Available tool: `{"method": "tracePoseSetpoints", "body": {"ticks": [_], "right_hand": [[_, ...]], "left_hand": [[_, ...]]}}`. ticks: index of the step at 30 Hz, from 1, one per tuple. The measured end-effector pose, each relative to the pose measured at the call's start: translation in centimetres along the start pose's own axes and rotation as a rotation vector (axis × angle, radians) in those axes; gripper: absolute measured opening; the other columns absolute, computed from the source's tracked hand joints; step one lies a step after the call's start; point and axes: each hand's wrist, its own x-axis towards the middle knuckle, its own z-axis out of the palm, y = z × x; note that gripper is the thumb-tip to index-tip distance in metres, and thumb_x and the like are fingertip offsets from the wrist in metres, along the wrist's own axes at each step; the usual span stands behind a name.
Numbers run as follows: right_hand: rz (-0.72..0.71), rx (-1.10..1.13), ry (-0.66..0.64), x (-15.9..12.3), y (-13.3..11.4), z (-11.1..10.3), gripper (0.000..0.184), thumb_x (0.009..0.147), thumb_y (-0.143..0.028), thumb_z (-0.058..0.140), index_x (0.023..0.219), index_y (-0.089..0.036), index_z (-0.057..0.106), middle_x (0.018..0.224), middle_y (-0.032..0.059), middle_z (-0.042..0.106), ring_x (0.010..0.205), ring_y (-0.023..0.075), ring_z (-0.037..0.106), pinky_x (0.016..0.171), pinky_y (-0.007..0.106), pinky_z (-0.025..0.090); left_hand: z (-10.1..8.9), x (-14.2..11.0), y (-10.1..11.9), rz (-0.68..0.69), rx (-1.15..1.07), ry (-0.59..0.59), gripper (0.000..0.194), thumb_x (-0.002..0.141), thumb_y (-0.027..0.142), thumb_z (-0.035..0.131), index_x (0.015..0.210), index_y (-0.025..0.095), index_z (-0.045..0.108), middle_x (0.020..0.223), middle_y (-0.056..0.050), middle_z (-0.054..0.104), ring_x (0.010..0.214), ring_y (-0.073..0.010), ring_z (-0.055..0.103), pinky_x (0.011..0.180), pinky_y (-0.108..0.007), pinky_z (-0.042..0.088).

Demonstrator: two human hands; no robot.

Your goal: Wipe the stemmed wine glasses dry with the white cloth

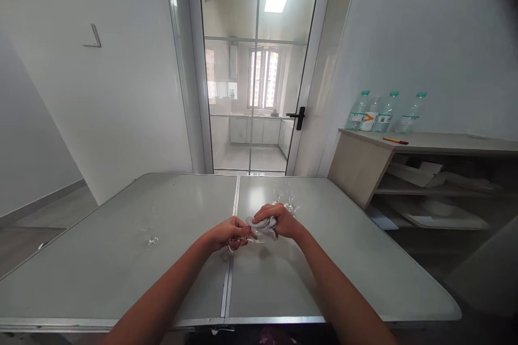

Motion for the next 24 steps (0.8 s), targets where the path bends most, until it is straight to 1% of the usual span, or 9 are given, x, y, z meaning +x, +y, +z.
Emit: {"method": "tracePoseSetpoints", "body": {"ticks": [2,5,8,11,14,17,19,21,24], "right_hand": [[-0.001,-0.102,0.029,0.0,0.1,0.1,0.02,0.08,-0.016,0.073,0.096,-0.025,0.082,0.089,0.005,0.08,0.08,0.0219,0.07,0.081,0.035,0.051],[0.065,-0.245,0.119,0.0,0.4,0.0,0.022,0.079,-0.014,0.07,0.095,-0.025,0.081,0.084,0.0025,0.079,0.076,0.0198,0.066,0.085,0.035,0.048],[0.237,-0.194,0.176,0.0,0.8,-0.1,0.016,0.074,-0.016,0.07,0.087,-0.022,0.078,0.078,0.0006,0.075,0.071,0.0173,0.06,0.083,0.033,0.046],[0.459,0.014,0.219,0.1,1.3,0.2,0.003,0.068,-0.019,0.068,0.065,-0.019,0.067,0.063,-0.0023,0.064,0.065,0.0146,0.056,0.068,0.026,0.044],[0.586,0.154,0.18,0.1,1.6,0.9,0.017,0.071,-0.027,0.061,0.056,-0.02,0.056,0.05,-0.0032,0.055,0.049,0.013,0.052,0.05,0.024,0.04],[0.689,0.308,0.124,0.1,1.5,1.4,0.029,0.079,-0.04,0.054,0.058,-0.02,0.057,0.044,-0.0013,0.053,0.037,0.0141,0.048,0.042,0.026,0.04],[0.71,0.382,0.148,0.1,1.4,1.5,0.033,0.082,-0.047,0.053,0.064,-0.02,0.059,0.045,-0.0002,0.055,0.037,0.0148,0.049,0.043,0.027,0.044],[0.694,0.416,0.24,0.3,1.3,1.5,0.035,0.083,-0.051,0.054,0.071,-0.019,0.062,0.05,0.0014,0.06,0.043,0.0157,0.054,0.047,0.028,0.048],[0.643,0.417,0.433,0.8,1.1,1.2,0.034,0.083,-0.049,0.057,0.09,-0.018,0.067,0.074,0.0064,0.071,0.065,0.0189,0.065,0.059,0.027,0.051]], "left_hand": [[0.1,-0.1,0.0,0.097,0.072,0.072,0.048,0.084,0.059,0.073,0.085,0.011,0.078,0.055,0.001,0.055,0.04,-0.0064,0.037,0.043,-0.024,0.027],[0.7,0.3,-0.5,0.269,0.276,0.257,0.043,0.089,0.052,0.068,0.071,0.013,0.075,0.053,0.001,0.055,0.044,-0.0078,0.041,0.046,-0.023,0.03],[1.2,0.7,-1.3,0.433,0.546,0.466,0.032,0.09,0.045,0.069,0.089,0.015,0.08,0.056,0.001,0.061,0.05,-0.0095,0.047,0.054,-0.023,0.037],[0.8,0.8,-2.1,0.604,0.791,0.627,0.032,0.09,0.044,0.069,0.105,0.018,0.08,0.064,-0.001,0.07,0.052,-0.0101,0.05,0.059,-0.024,0.04],[0.1,0.5,-2.3,0.721,1.001,0.708,0.031,0.095,0.043,0.065,0.113,0.023,0.078,0.067,-0.003,0.073,0.053,-0.0113,0.055,0.059,-0.024,0.041],[-0.4,0.2,-2.1,0.766,1.105,0.769,0.031,0.095,0.04,0.064,0.12,0.026,0.075,0.069,-0.003,0.075,0.057,-0.0137,0.061,0.062,-0.025,0.043],[-0.5,0.3,-2.0,0.762,1.076,0.821,0.03,0.094,0.039,0.067,0.121,0.027,0.075,0.07,-0.002,0.075,0.058,-0.0143,0.063,0.062,-0.025,0.043],[-0.6,0.4,-1.9,0.731,0.991,0.893,0.029,0.093,0.039,0.068,0.119,0.028,0.075,0.071,-0.002,0.075,0.057,-0.014,0.062,0.062,-0.025,0.044],[-0.7,0.7,-1.8,0.651,0.857,1.022,0.03,0.092,0.043,0.068,0.115,0.024,0.077,0.074,-0.002,0.074,0.055,-0.0133,0.059,0.062,-0.026,0.045]]}}
